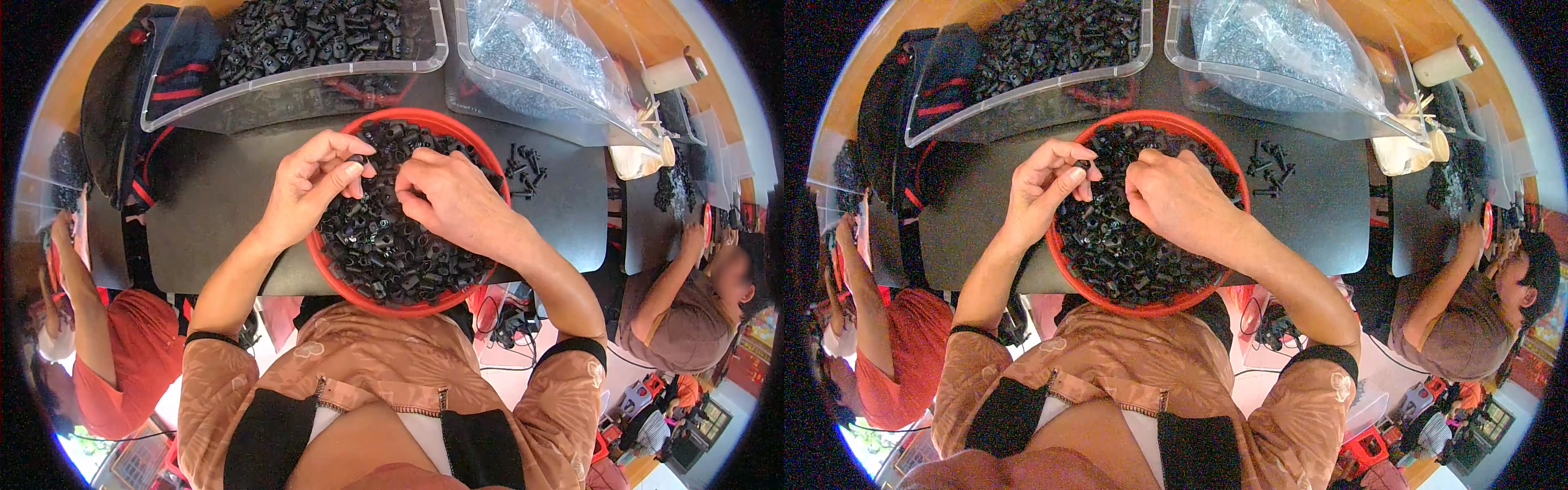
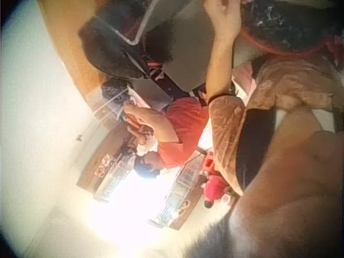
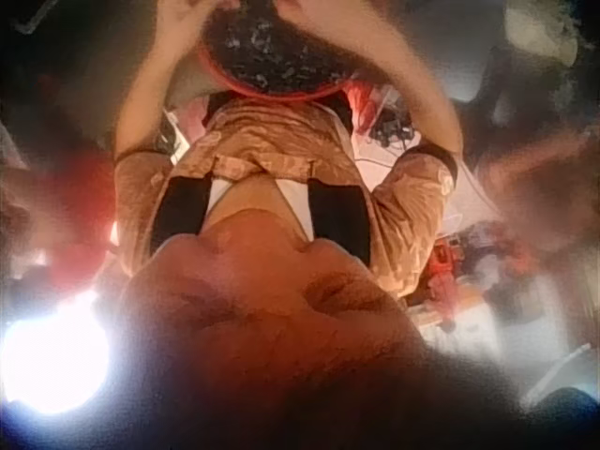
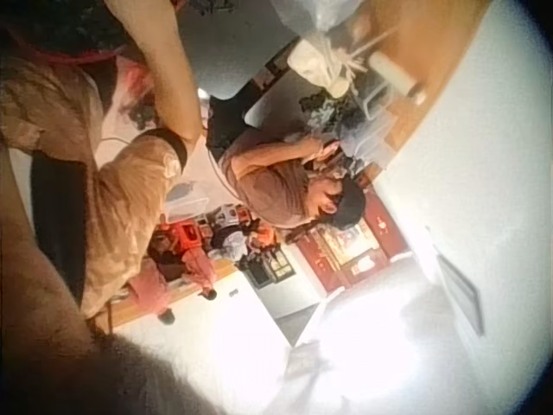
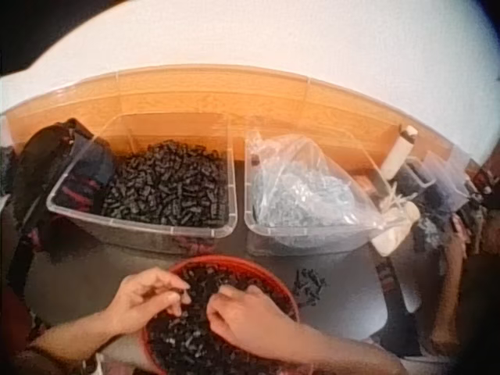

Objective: The person assembles plastic cord locks by hand, taking plastic components and springs from containers and fitting the pieces together.

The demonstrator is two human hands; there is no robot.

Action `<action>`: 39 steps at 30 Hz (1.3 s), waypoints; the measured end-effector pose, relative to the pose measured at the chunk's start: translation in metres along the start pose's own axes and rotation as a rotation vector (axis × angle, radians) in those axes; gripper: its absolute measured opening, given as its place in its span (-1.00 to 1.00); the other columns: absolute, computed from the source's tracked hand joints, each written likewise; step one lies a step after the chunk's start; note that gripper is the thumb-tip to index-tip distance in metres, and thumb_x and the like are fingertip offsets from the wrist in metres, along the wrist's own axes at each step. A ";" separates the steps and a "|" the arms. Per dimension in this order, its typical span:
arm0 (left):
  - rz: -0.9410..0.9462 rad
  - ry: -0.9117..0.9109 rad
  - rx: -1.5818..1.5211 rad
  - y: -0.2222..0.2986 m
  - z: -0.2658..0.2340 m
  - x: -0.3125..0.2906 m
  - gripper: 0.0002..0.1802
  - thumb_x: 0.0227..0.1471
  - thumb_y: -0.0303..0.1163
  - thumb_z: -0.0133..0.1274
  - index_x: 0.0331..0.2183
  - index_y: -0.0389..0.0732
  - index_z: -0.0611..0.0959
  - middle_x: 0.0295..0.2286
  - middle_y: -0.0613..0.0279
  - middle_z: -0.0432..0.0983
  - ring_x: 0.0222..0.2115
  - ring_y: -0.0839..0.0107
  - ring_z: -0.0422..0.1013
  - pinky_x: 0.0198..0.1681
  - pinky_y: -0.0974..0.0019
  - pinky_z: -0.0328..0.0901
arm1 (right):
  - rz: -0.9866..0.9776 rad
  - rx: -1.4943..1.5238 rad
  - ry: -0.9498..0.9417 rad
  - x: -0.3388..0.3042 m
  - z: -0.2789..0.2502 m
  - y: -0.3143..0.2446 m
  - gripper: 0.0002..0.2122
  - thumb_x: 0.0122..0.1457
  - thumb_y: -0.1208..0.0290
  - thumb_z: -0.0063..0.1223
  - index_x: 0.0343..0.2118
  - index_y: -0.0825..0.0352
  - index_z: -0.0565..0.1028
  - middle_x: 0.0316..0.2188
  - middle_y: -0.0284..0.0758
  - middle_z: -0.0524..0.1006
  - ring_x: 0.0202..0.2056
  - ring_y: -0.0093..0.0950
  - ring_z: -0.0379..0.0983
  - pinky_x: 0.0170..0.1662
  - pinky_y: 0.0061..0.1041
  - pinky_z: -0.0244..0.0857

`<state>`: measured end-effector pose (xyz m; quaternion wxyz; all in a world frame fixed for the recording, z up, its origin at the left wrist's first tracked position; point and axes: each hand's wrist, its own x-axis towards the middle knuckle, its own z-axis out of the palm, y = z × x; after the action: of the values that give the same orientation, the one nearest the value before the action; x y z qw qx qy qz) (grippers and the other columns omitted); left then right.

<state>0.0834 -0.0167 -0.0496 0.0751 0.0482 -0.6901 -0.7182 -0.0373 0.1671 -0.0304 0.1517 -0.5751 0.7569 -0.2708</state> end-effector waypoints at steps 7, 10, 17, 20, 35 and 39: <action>0.030 0.025 -0.003 -0.001 -0.001 0.000 -0.80 0.13 -0.46 -0.04 -0.17 -0.26 0.49 -0.40 0.23 0.51 -0.51 0.62 0.36 -0.40 0.54 0.28 | 0.006 0.104 0.104 0.002 -0.006 0.000 -0.92 -0.02 0.54 0.08 -0.44 0.38 0.45 -0.52 -0.20 0.42 -0.48 -0.23 0.42 -0.43 -0.33 0.27; 0.069 0.102 -0.050 -0.001 -0.001 0.000 -0.80 0.14 -0.46 -0.06 -0.16 -0.25 0.49 -0.40 0.24 0.51 -0.53 0.63 0.34 -0.42 0.56 0.26 | -0.025 0.121 0.119 0.009 -0.006 -0.009 -0.90 -0.02 0.50 0.10 -0.42 0.36 0.46 -0.51 -0.20 0.43 -0.47 -0.22 0.43 -0.41 -0.31 0.28; 0.110 0.178 -0.091 -0.004 -0.004 0.003 -0.79 0.14 -0.45 -0.06 -0.16 -0.27 0.47 -0.39 0.25 0.50 -0.54 0.64 0.32 -0.47 0.58 0.22 | -0.032 0.019 -0.065 0.026 0.009 -0.021 -0.88 0.02 0.45 0.09 -0.35 0.27 0.50 -0.38 -0.29 0.41 -0.32 -0.30 0.38 -0.24 -0.30 0.17; 0.109 0.170 -0.088 -0.004 -0.004 0.003 -0.79 0.14 -0.45 -0.05 -0.16 -0.26 0.47 -0.39 0.25 0.50 -0.54 0.64 0.31 -0.47 0.58 0.22 | -0.038 -0.061 -0.109 0.030 0.012 -0.021 -0.90 0.02 0.46 0.08 -0.38 0.30 0.49 -0.39 -0.28 0.41 -0.32 -0.28 0.39 -0.25 -0.29 0.18; 0.099 0.158 -0.046 -0.003 -0.004 0.003 -0.79 0.14 -0.44 -0.05 -0.16 -0.27 0.48 -0.40 0.27 0.50 -0.55 0.64 0.30 -0.47 0.57 0.23 | 0.033 -0.097 -0.060 0.026 0.017 -0.028 -0.82 -0.08 0.47 0.16 -0.39 0.35 0.45 -0.41 -0.24 0.44 -0.28 -0.24 0.43 -0.22 -0.24 0.26; 0.101 0.160 -0.066 -0.005 -0.004 0.003 -0.79 0.14 -0.44 -0.05 -0.16 -0.27 0.48 -0.40 0.27 0.50 -0.56 0.64 0.30 -0.48 0.57 0.23 | 0.016 -0.133 -0.052 0.025 0.018 -0.025 -0.84 -0.09 0.47 0.17 -0.42 0.34 0.47 -0.41 -0.25 0.44 -0.28 -0.24 0.43 -0.24 -0.25 0.27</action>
<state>0.0806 -0.0211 -0.0546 0.1677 0.0681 -0.6596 -0.7295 -0.0150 0.1338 -0.0283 0.1350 -0.5847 0.7736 -0.2037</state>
